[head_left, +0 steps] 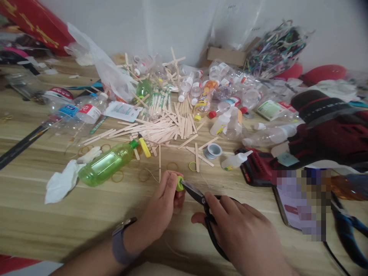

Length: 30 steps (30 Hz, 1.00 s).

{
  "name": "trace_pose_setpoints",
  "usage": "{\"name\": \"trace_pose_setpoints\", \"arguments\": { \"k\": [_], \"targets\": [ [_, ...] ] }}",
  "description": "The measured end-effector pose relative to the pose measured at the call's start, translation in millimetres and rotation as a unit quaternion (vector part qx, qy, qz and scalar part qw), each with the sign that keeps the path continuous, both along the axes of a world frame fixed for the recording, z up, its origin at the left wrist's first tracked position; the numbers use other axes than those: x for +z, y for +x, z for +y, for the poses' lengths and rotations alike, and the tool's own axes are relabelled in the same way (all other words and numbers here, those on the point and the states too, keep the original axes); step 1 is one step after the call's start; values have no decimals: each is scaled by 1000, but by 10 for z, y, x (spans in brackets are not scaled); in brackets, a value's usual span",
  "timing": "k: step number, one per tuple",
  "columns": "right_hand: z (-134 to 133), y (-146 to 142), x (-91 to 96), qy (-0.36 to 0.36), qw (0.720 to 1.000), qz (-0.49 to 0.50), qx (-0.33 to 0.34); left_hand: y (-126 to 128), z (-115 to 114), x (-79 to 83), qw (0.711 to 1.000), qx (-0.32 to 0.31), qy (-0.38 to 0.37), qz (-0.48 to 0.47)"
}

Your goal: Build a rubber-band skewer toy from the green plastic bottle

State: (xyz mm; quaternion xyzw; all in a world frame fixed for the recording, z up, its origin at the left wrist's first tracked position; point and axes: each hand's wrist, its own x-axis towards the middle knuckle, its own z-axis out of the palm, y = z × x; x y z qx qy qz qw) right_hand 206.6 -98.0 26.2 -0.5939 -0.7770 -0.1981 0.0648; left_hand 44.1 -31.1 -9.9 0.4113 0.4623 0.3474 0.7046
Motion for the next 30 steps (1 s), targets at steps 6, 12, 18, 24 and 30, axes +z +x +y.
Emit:
{"name": "trace_pose_setpoints", "arguments": {
  "k": [6,12,18,24,30],
  "targets": [
    [44,16,-33,21,999,9,24,42,66,129,993,-11,-86,-75],
    [53,10,-44,1,1000,15,12,7,58,108,998,-25,-52,-27],
    [19,-2,-45,-15,999,35,11,-45,-8,95,956,-32,181,226],
    [17,-43,-51,-7,999,42,10,-22,28,100,963,-6,146,228],
    [33,14,-76,-2,998,63,18,-40,119,142,982,-57,42,175]
  ]
}}
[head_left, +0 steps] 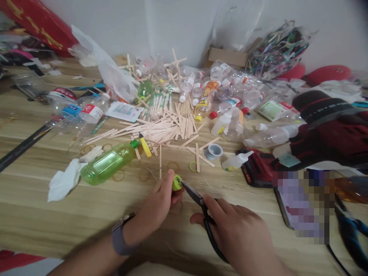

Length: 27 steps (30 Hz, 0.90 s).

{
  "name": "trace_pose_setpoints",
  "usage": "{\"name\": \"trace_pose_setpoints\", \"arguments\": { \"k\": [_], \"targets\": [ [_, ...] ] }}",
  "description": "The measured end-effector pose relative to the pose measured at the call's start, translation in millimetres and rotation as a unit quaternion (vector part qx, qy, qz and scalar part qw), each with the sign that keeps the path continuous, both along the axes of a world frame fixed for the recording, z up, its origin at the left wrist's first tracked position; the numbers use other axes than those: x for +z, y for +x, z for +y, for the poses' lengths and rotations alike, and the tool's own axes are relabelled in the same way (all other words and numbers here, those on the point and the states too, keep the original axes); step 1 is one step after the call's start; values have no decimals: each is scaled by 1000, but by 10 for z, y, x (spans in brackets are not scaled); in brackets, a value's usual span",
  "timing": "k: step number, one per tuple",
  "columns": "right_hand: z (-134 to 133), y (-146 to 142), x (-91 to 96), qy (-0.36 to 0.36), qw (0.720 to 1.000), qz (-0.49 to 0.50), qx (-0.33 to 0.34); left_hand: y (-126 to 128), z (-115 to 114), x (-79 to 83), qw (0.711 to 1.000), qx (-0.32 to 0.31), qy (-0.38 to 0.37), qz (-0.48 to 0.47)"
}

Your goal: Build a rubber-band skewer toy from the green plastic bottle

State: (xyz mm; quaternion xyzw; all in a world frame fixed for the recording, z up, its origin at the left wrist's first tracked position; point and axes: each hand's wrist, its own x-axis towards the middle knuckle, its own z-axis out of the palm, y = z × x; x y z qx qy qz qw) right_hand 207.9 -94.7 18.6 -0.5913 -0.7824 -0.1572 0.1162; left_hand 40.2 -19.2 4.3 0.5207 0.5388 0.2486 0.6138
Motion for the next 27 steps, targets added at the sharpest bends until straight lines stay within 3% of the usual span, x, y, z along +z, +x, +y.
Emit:
{"name": "trace_pose_setpoints", "arguments": {
  "k": [6,12,16,21,27],
  "targets": [
    [24,49,46,-40,997,62,-7,-11,-13,-84,998,32,-16,-43],
    [0,15,6,-52,995,83,-30,9,-26,-39,999,23,12,-31],
    [-3,32,31,-87,993,74,2,15,-45,1,998,60,20,4],
    [-5,41,29,-112,989,92,2,14,-85,-42,994,97,24,-32],
    [-11,20,37,-100,993,63,-6,-5,-133,-136,992,83,87,-28]
  ]
}}
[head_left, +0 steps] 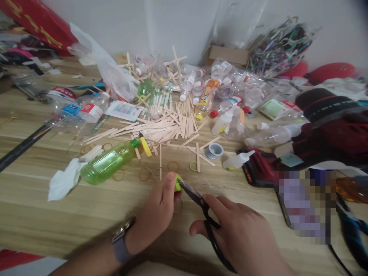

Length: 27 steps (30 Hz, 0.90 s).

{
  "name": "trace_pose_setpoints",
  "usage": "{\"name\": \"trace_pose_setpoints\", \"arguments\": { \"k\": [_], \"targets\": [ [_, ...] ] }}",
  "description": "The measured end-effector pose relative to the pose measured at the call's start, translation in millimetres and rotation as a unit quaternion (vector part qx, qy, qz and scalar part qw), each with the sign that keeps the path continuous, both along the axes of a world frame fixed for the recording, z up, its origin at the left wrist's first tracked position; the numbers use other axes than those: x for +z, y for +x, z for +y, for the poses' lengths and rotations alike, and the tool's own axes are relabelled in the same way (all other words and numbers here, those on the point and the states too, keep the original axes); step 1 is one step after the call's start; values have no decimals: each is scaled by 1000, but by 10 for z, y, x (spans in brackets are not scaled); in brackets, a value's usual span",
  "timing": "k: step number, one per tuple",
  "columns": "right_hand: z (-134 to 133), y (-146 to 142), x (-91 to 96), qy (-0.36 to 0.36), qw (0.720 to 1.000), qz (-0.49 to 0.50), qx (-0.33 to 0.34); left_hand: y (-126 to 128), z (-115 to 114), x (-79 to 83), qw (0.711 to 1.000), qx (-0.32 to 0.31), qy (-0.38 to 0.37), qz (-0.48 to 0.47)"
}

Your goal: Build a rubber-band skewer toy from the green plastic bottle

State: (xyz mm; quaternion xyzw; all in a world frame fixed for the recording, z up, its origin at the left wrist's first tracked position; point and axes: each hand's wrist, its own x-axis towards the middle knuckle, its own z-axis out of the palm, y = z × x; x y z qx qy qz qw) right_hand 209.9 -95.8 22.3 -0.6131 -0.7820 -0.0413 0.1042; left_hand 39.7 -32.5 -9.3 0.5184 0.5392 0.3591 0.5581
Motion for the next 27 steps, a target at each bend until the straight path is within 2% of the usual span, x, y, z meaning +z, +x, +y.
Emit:
{"name": "trace_pose_setpoints", "arguments": {
  "k": [4,7,11,15,18,21,24,27],
  "targets": [
    [-8,-11,37,3,1000,-23,2,-13,-34,-49,997,-13,55,52],
    [-16,-31,58,16,999,-39,-2,-12,-51,-62,995,-25,69,69],
    [-26,-79,70,35,997,-70,-19,15,-34,-17,998,-17,27,45],
    [-26,-100,40,68,993,-93,-20,49,26,97,999,-11,-49,18],
    [2,-85,2,99,990,-102,-3,49,19,128,995,-43,-88,18],
    [46,-27,0,96,989,-112,4,20,-45,69,992,-81,-91,-14],
    [69,97,61,98,989,-110,-19,-17,-55,21,991,-34,-121,-32],
    [63,225,146,102,992,-62,-36,-33,16,79,989,-32,-133,-54]
  ]
}}
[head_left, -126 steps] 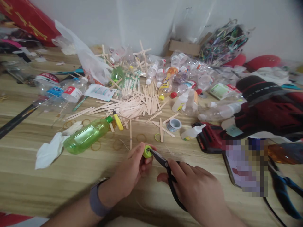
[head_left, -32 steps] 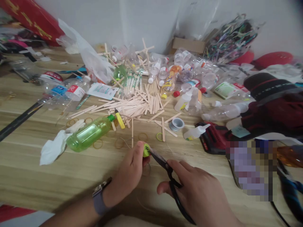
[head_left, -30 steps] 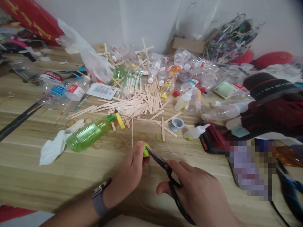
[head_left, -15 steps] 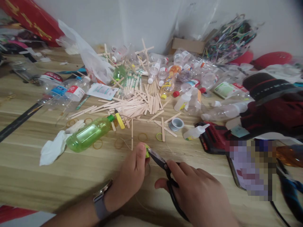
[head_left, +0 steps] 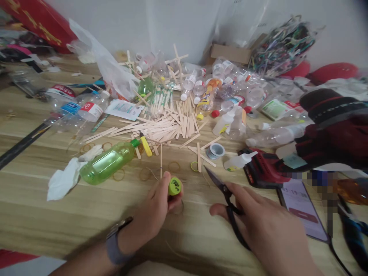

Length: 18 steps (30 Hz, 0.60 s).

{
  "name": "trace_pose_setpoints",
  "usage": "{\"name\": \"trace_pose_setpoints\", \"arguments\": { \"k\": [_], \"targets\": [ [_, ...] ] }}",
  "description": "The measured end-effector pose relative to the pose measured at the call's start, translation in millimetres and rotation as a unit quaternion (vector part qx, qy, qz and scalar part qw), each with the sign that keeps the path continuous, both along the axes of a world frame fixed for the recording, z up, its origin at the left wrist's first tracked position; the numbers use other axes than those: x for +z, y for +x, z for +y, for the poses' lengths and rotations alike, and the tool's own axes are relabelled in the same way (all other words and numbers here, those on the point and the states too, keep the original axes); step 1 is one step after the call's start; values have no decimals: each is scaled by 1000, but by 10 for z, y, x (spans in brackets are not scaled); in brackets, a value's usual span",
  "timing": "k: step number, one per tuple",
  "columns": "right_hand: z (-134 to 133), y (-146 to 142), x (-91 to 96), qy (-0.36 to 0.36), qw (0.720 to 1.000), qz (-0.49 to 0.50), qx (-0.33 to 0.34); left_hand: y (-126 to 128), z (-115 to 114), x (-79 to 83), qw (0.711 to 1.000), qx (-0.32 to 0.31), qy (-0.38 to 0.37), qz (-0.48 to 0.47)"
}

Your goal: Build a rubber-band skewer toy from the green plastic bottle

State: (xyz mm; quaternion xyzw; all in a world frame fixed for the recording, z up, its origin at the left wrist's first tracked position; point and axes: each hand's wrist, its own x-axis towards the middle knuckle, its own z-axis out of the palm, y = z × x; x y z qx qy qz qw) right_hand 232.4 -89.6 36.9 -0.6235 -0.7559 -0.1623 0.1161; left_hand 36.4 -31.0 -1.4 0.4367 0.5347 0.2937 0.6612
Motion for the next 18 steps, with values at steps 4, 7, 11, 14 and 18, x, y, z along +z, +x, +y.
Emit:
{"name": "trace_pose_setpoints", "arguments": {
  "k": [4,7,11,14,18],
  "targets": [
    [-27,-3,46,-83,992,87,46,24,53,112,999,14,29,28],
    [-52,-91,38,-111,988,85,67,43,16,110,998,41,42,38],
    [-87,-156,37,-118,988,78,68,31,-60,6,995,59,74,27],
    [-108,-176,35,-121,987,76,67,2,-96,-95,990,63,115,42],
    [-125,-197,14,-117,989,58,65,-28,-113,-141,979,25,187,81]
  ]
}}
